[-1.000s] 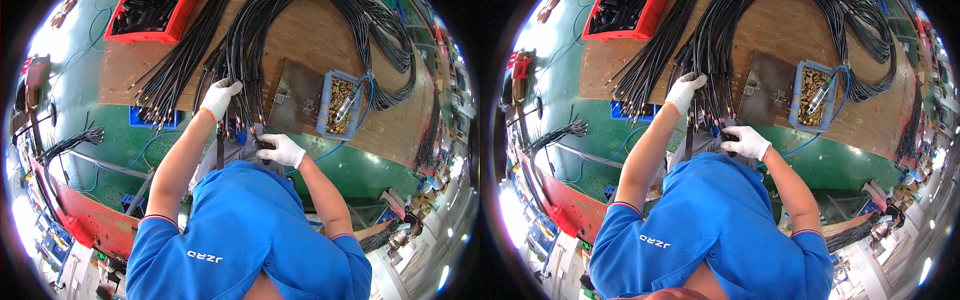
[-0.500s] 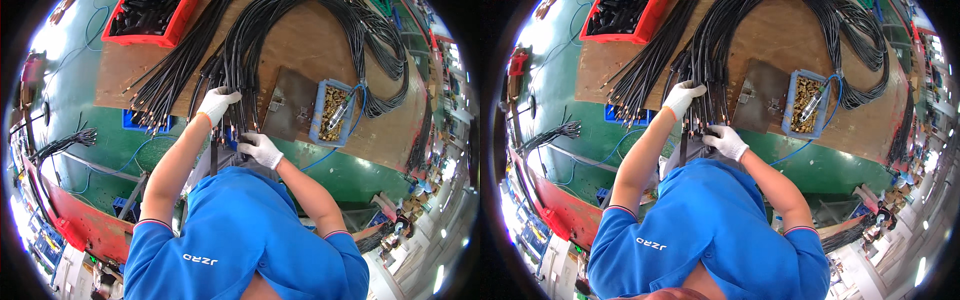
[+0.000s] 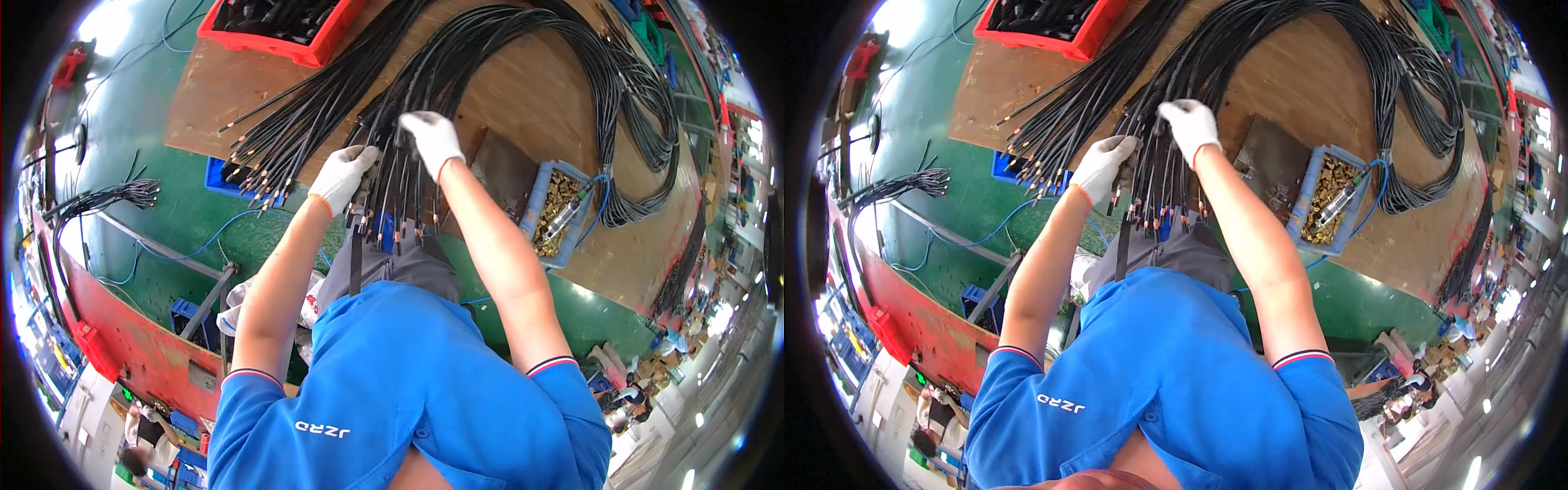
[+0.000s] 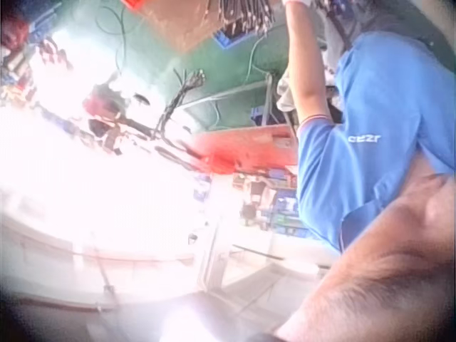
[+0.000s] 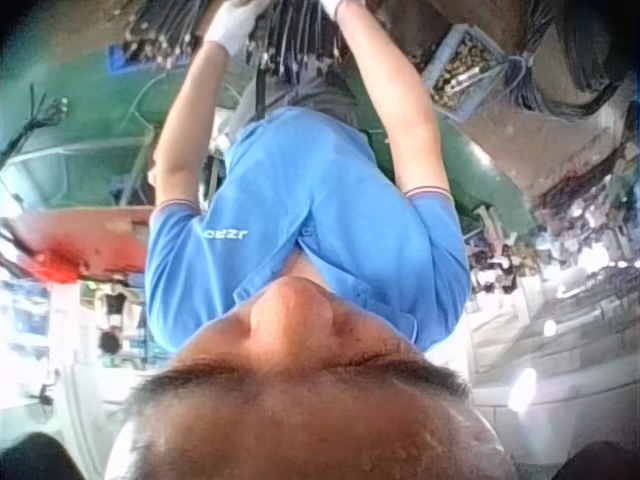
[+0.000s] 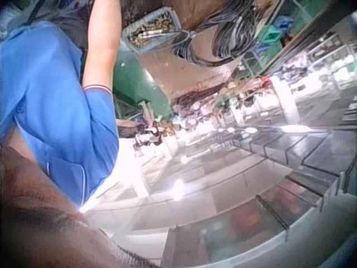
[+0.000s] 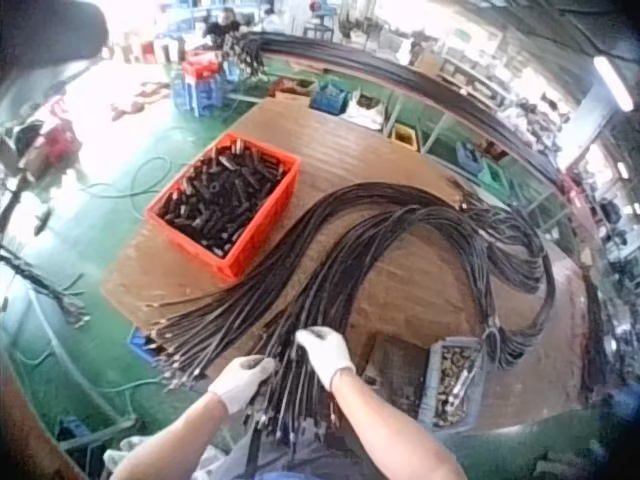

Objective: The person repeatedly picks up black plastic connectors from a red bin and slides them onto the ends of black cables. The person handles the cables and connectors by hand, organizing them on a wooden workbench in a factory setting.

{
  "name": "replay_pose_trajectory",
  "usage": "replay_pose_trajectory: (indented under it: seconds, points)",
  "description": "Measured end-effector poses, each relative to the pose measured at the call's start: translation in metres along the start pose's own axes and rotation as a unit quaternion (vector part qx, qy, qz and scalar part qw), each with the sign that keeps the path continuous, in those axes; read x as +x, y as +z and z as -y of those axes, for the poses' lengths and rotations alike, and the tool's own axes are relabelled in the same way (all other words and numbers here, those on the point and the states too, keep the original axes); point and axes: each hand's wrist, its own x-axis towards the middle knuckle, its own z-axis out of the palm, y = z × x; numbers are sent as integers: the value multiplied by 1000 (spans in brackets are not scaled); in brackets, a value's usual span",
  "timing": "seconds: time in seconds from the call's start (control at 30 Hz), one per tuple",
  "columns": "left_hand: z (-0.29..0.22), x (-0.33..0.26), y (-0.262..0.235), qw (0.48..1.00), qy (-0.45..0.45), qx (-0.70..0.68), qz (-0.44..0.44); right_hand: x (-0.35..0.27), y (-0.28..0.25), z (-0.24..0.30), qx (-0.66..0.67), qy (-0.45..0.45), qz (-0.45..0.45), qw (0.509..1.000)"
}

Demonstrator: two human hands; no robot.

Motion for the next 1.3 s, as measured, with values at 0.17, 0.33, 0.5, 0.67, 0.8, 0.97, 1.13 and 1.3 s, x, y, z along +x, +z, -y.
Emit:
replay_pose_trajectory:
  seconds: [0.17,0.33,0.5,0.67,0.8,0.97,1.13,1.3]
  points:
    - [0,0,-7,993,-7,-107,47,1,-29,10,218,42,50,974]
    - [-17,-4,11,994,-13,45,95,-89,-42,-7,29,8,153,988]
    - [-7,5,39,996,23,-16,87,-151,-60,-18,-64,86,162,981]
    - [2,9,55,995,48,-53,69,-175,-80,-42,-11,55,161,985]
    - [2,9,66,992,68,-97,52,-178,-90,-53,-100,-11,163,982]
    - [9,14,65,993,64,-89,54,-183,-88,-41,-133,-10,172,976]
    - [6,9,65,995,68,-65,44,-185,-81,-23,36,91,202,974]
    - [-4,8,61,996,48,-47,53,-162,-53,-29,185,163,145,958]
